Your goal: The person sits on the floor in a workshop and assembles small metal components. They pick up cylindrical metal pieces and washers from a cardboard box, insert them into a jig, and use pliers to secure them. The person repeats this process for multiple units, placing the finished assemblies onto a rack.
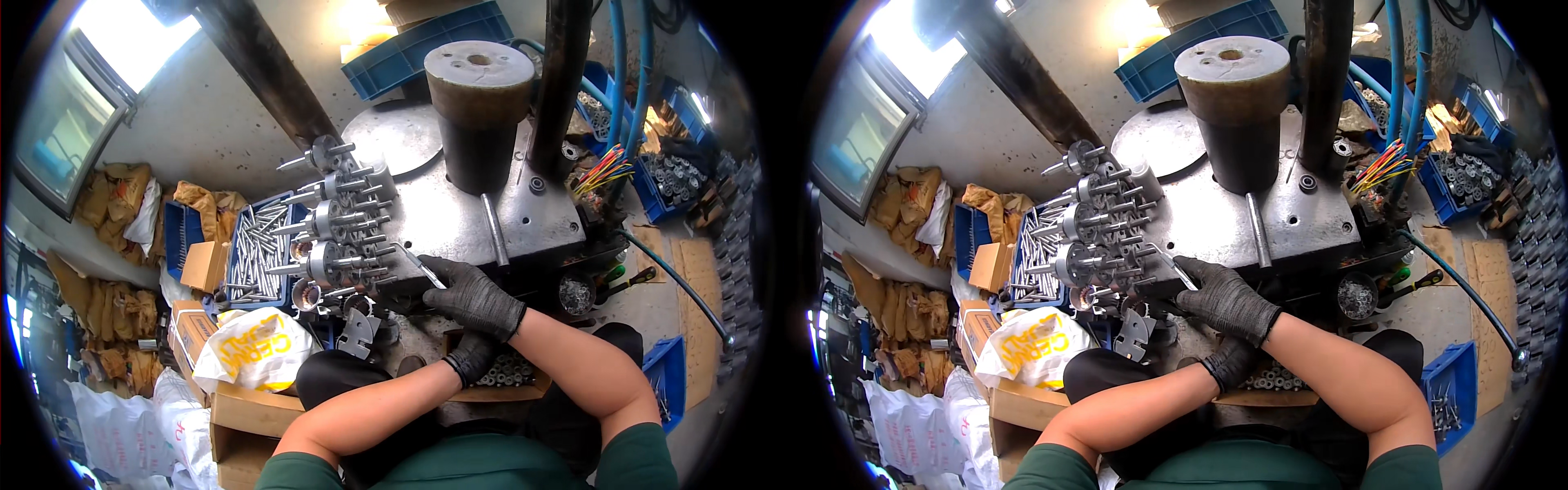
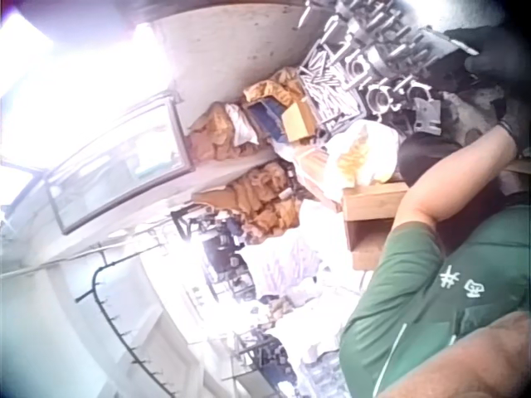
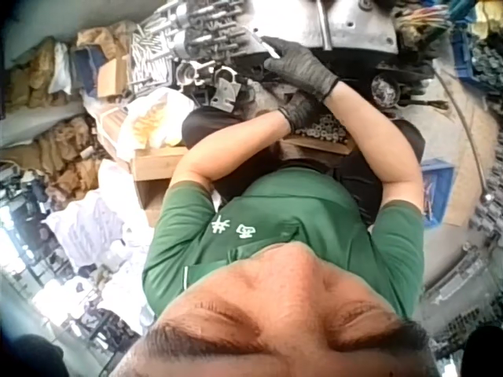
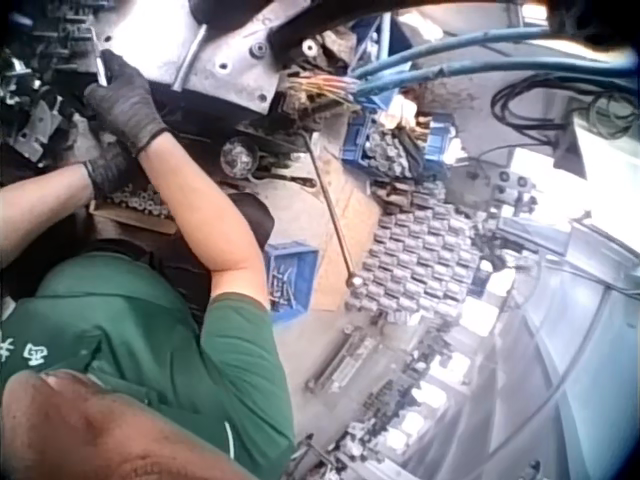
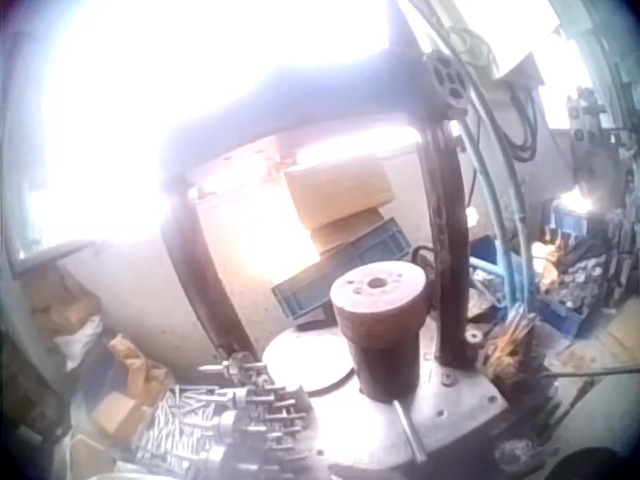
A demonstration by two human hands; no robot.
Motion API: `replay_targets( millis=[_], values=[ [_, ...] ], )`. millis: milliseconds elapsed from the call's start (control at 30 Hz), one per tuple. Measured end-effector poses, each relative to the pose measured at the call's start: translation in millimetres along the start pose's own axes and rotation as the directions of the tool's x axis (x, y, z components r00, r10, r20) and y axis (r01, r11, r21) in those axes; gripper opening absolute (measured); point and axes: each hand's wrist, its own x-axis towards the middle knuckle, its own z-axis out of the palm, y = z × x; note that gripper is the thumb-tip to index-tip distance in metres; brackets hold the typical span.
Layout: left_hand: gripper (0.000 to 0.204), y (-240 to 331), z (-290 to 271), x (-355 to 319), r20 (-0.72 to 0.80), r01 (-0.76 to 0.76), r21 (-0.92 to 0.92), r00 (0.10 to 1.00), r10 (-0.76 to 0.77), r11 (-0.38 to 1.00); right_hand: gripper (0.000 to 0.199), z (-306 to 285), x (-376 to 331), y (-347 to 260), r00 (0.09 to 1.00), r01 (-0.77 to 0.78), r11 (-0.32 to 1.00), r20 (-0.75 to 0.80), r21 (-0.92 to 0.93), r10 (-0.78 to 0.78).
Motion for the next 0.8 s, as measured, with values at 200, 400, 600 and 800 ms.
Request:
replay_targets(
  millis=[200, 400, 600, 800],
  values=[
    [0.04, -2.1, -14.1, 9.5, -0.003, 0.028, 0.015, 1.0, -0.028, 0.999, 0.066, 6.1, 13.2, 0.9, 0.999, 0.027, 0.997, 0.017, 0.067, -0.029],
    [0.038, -2.2, -13.0, 12.6, -0.029, 0.005, -0.141, 1.0, -0.009, 0.99, 0.062, 6.0, 15.5, -3.4, 0.998, 0.027, 0.993, 0.06, 0.119, -0.034],
    [0.042, 11.3, 3.8, 3.5, -0.126, 0.063, -0.302, 0.986, -0.105, 0.951, 0.063, 9.4, 20.2, 2.2, 0.996, 0.076, 0.994, 0.033, 0.078, -0.079],
    [0.043, -1.9, -18.5, 2.8, -0.101, -0.038, 0.379, 0.991, 0.082, 0.924, 0.065, 30.2, 31.4, 39.1, 0.962, 0.207, 0.956, -0.137, -0.207, -0.237]
  ],
)
